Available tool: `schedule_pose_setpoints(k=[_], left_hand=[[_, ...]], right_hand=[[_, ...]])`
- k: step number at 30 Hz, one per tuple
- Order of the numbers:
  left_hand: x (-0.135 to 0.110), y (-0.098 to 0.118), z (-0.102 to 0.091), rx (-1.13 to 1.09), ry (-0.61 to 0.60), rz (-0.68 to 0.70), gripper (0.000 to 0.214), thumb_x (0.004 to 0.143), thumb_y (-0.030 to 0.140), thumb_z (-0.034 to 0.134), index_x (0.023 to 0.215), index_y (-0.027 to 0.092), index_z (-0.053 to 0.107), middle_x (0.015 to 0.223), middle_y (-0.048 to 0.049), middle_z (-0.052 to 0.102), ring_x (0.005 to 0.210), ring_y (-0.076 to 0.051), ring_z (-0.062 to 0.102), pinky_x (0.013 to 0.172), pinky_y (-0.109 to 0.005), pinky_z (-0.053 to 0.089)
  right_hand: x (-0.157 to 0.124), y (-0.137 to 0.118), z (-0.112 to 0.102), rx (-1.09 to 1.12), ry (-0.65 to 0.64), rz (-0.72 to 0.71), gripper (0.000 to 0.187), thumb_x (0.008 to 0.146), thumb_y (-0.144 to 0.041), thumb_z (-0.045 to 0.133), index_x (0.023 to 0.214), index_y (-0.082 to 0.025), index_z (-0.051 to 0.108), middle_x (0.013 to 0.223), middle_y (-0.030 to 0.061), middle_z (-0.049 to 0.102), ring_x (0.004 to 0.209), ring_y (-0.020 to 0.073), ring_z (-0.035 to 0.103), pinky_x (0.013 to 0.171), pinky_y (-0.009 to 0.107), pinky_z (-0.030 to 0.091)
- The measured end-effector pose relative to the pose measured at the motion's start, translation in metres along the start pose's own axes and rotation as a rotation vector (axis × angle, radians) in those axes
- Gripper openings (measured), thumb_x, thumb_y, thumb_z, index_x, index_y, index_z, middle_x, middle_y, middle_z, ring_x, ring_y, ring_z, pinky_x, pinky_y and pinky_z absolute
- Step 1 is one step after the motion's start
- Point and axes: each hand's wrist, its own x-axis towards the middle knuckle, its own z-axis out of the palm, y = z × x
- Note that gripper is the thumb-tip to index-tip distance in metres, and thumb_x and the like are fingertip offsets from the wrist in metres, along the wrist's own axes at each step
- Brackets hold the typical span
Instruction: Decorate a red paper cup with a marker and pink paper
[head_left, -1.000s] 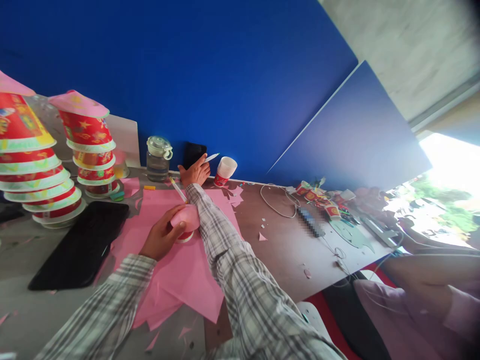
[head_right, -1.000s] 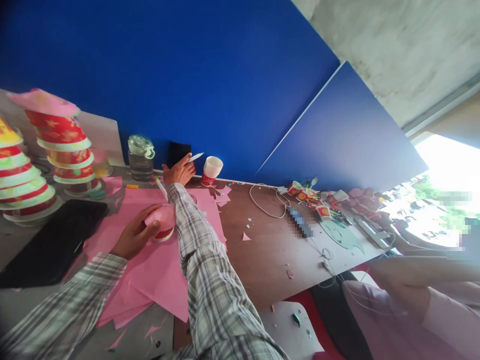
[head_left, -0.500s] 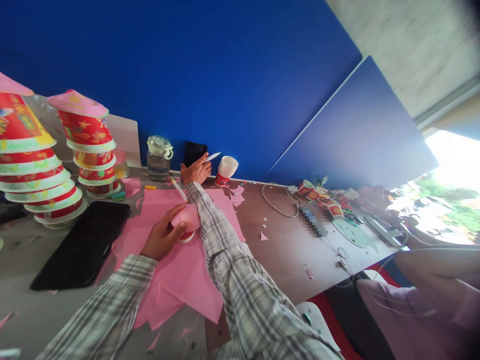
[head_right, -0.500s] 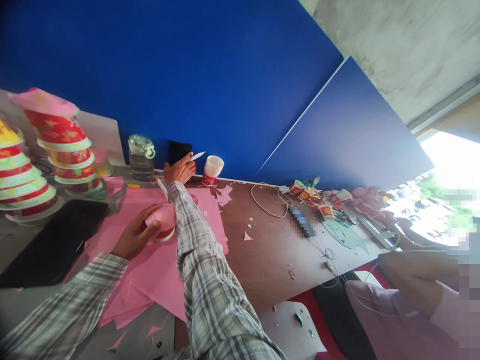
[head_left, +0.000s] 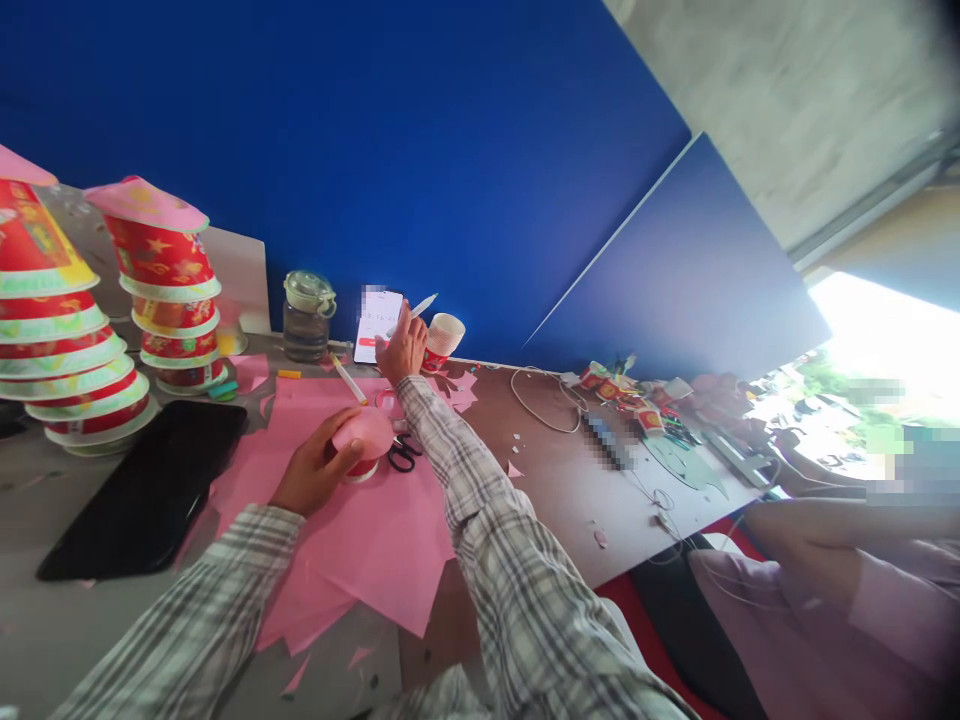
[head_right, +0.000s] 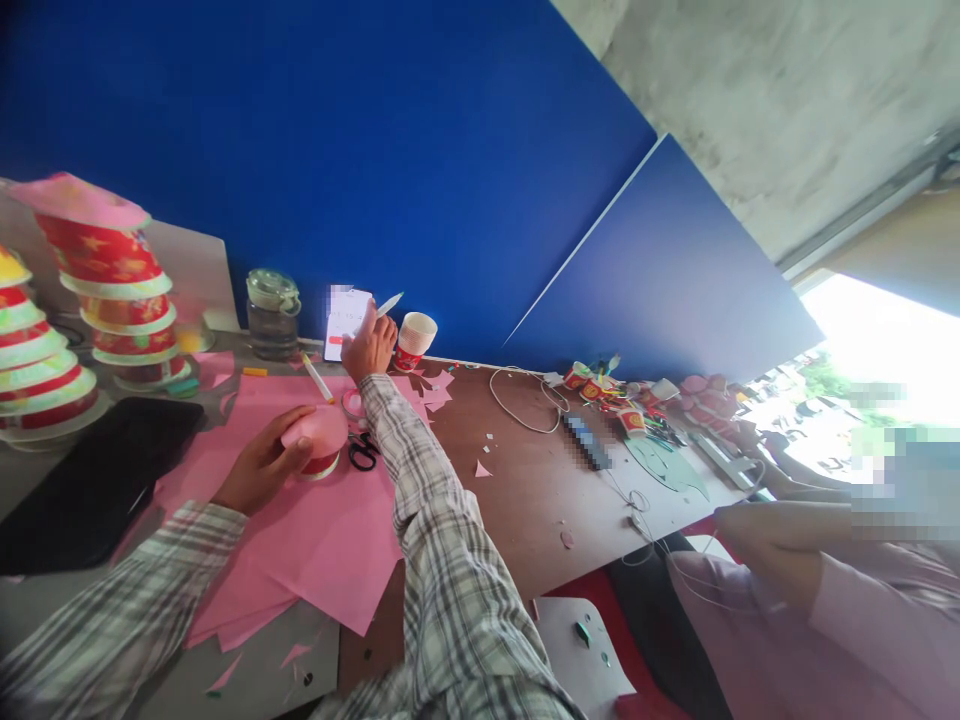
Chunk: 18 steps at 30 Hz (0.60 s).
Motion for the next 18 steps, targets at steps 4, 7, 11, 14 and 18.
schedule_pose_setpoints(k=[4, 7, 11, 14, 18], left_hand=[[0.001, -0.001, 0.0, 0.016, 0.004, 0.011, 0.057, 0.067, 0.044, 0.051, 0.116, 0.016, 0.047, 0.118, -0.0137, 0.055, 0.103, -0.028, 0.051, 0.086, -0.041, 0.04], [0.001, -0.003, 0.0, 0.042, 0.016, 0.036, 0.056, 0.067, 0.044, 0.05, 0.115, 0.015, 0.047, 0.118, -0.0144, 0.055, 0.105, -0.029, 0.05, 0.087, -0.042, 0.039], [0.001, -0.004, 0.001, 0.043, 0.021, 0.032, 0.058, 0.067, 0.047, 0.049, 0.116, 0.015, 0.046, 0.119, -0.0157, 0.053, 0.105, -0.03, 0.049, 0.087, -0.042, 0.039], [0.001, -0.002, 0.0, 0.048, 0.021, 0.025, 0.059, 0.066, 0.048, 0.049, 0.116, 0.015, 0.047, 0.117, -0.0149, 0.054, 0.104, -0.029, 0.05, 0.086, -0.042, 0.039], [0.0, 0.004, 0.0, 0.051, -0.008, -0.059, 0.065, 0.064, 0.051, 0.049, 0.118, 0.014, 0.046, 0.109, -0.0143, 0.057, 0.092, -0.029, 0.055, 0.077, -0.043, 0.045]], right_hand=[[-0.016, 0.014, -0.016, -0.008, -0.161, -0.227, 0.058, 0.079, -0.013, 0.051, 0.134, -0.012, 0.03, 0.115, 0.0145, 0.05, 0.116, 0.0266, 0.035, 0.103, 0.04, 0.028], [-0.026, 0.02, -0.019, 0.015, -0.256, -0.315, 0.049, 0.079, -0.009, 0.047, 0.127, -0.016, 0.041, 0.11, 0.0118, 0.055, 0.113, 0.0246, 0.04, 0.101, 0.038, 0.031], [-0.029, 0.026, -0.027, 0.044, -0.243, -0.243, 0.05, 0.079, -0.005, 0.044, 0.128, -0.014, 0.036, 0.112, 0.0113, 0.057, 0.106, 0.0207, 0.047, 0.096, 0.036, 0.038], [-0.036, 0.028, -0.048, 0.25, -0.184, -0.114, 0.05, 0.081, -0.006, 0.041, 0.129, -0.014, 0.027, 0.112, 0.0096, 0.06, 0.098, 0.0154, 0.055, 0.089, 0.03, 0.044], [-0.076, 0.022, -0.093, 0.678, -0.071, 0.005, 0.033, 0.089, -0.02, 0.04, 0.121, -0.018, 0.033, 0.092, 0.0057, 0.067, 0.086, 0.0136, 0.063, 0.084, 0.032, 0.05]])
